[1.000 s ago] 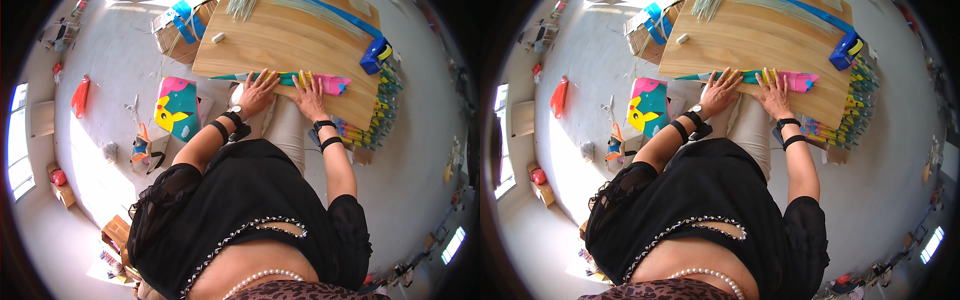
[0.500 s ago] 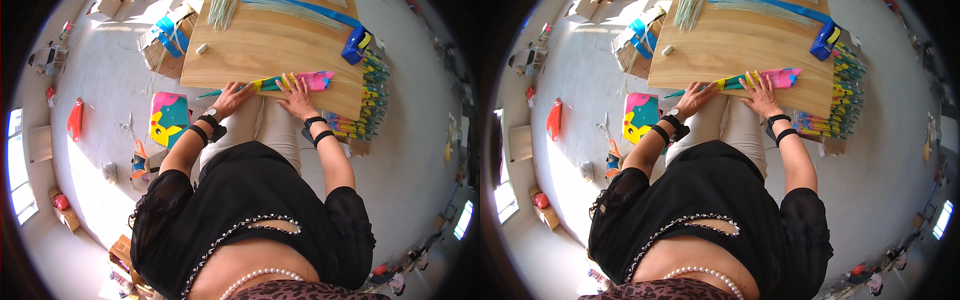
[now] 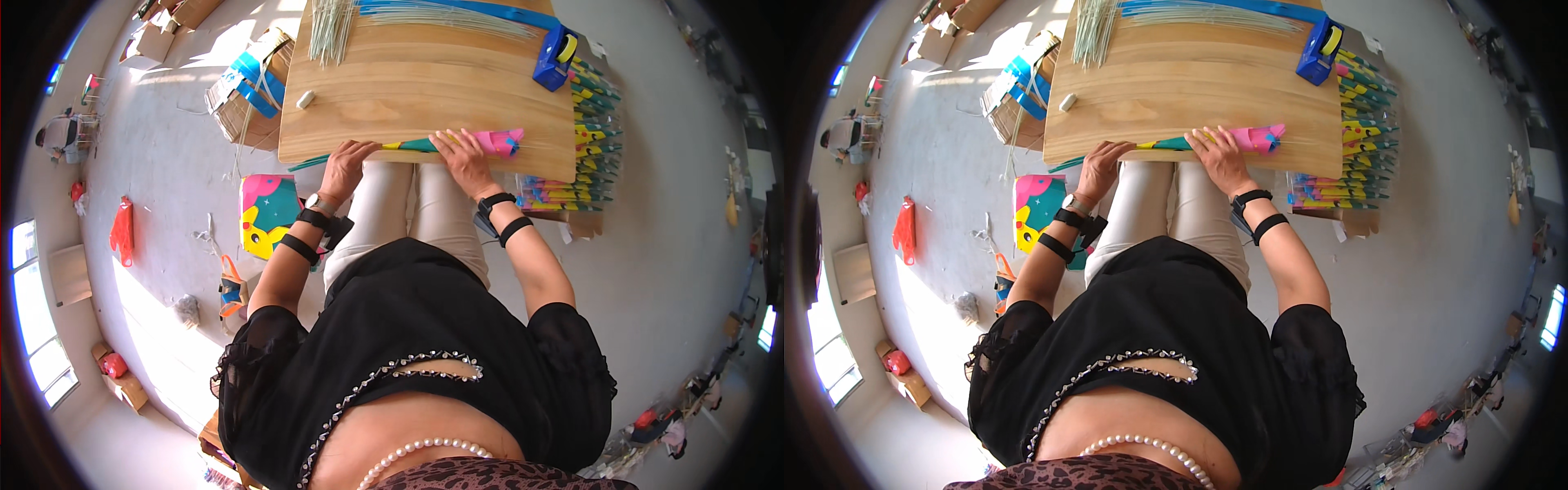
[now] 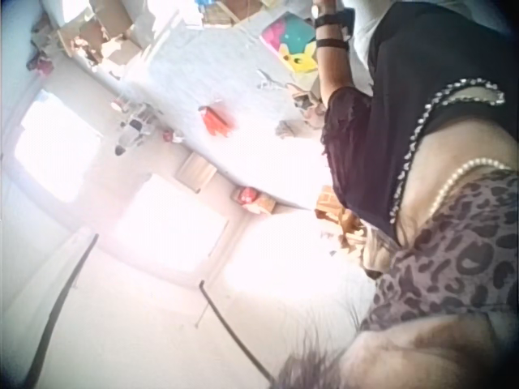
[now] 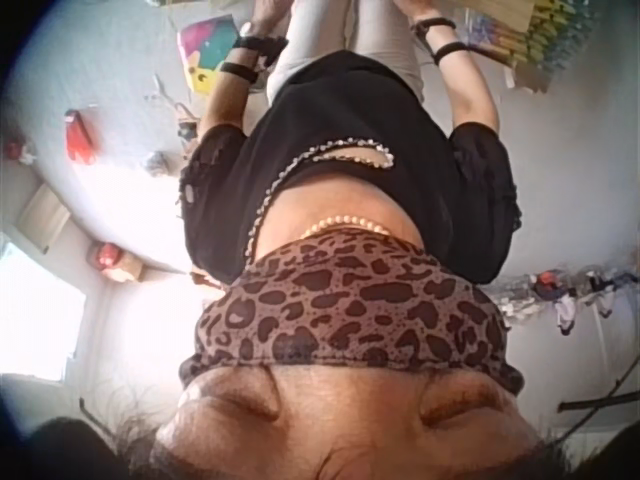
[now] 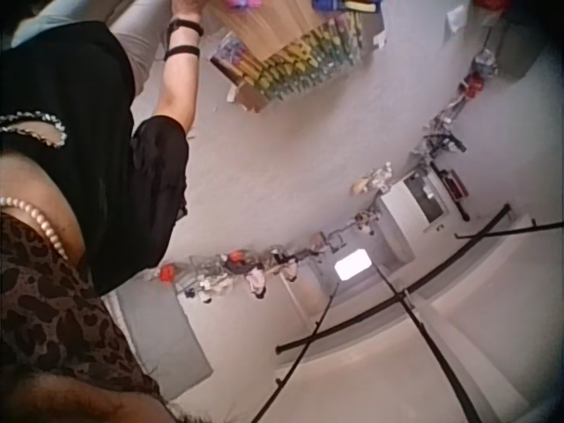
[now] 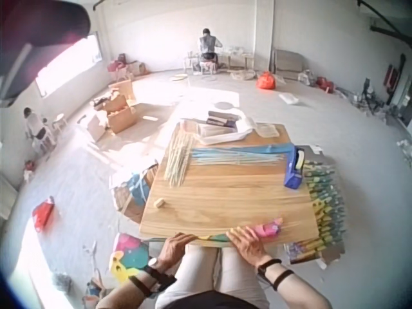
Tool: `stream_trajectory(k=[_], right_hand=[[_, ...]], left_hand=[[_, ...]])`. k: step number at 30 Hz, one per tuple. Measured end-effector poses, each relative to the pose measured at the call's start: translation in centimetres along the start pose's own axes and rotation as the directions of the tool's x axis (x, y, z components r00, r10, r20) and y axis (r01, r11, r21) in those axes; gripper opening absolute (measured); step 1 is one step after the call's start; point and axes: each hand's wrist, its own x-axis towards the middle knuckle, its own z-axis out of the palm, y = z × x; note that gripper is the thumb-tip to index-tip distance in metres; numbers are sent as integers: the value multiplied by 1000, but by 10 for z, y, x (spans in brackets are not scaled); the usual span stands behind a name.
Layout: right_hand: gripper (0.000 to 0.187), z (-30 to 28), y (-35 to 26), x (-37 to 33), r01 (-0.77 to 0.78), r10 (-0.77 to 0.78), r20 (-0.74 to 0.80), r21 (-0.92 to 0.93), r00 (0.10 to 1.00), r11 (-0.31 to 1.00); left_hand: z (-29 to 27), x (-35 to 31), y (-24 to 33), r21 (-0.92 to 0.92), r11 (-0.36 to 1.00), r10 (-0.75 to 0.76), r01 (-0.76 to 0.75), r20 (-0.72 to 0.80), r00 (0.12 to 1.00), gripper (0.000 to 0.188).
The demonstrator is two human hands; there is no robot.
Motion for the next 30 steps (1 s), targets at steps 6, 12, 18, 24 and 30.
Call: stream_trajectory(k=[6,12,18,24,30], right_hand=[[23,-43,7,40,-262,204,274,194,940,945],[24,-55,67,56,-751,418,627,503,658,428],[31,-14,135,25,-768,519,601,612,608,191],[29,-6,143,-6,-707,494,662,696,564,-126],[31,-20,143,7,-751,399,747,634,532,-186]], left_hand=[[-41,67,-17,-65,988,-127,138,156,980,39],[-21,128,-14,33,999,-37,42,-126,991,60],[32,150,-26,-85,995,-48,47,-17,999,54],[66,213,-72,-116,986,-119,117,-14,993,47],[56,362,-164,146,976,-99,160,-360,928,37]])
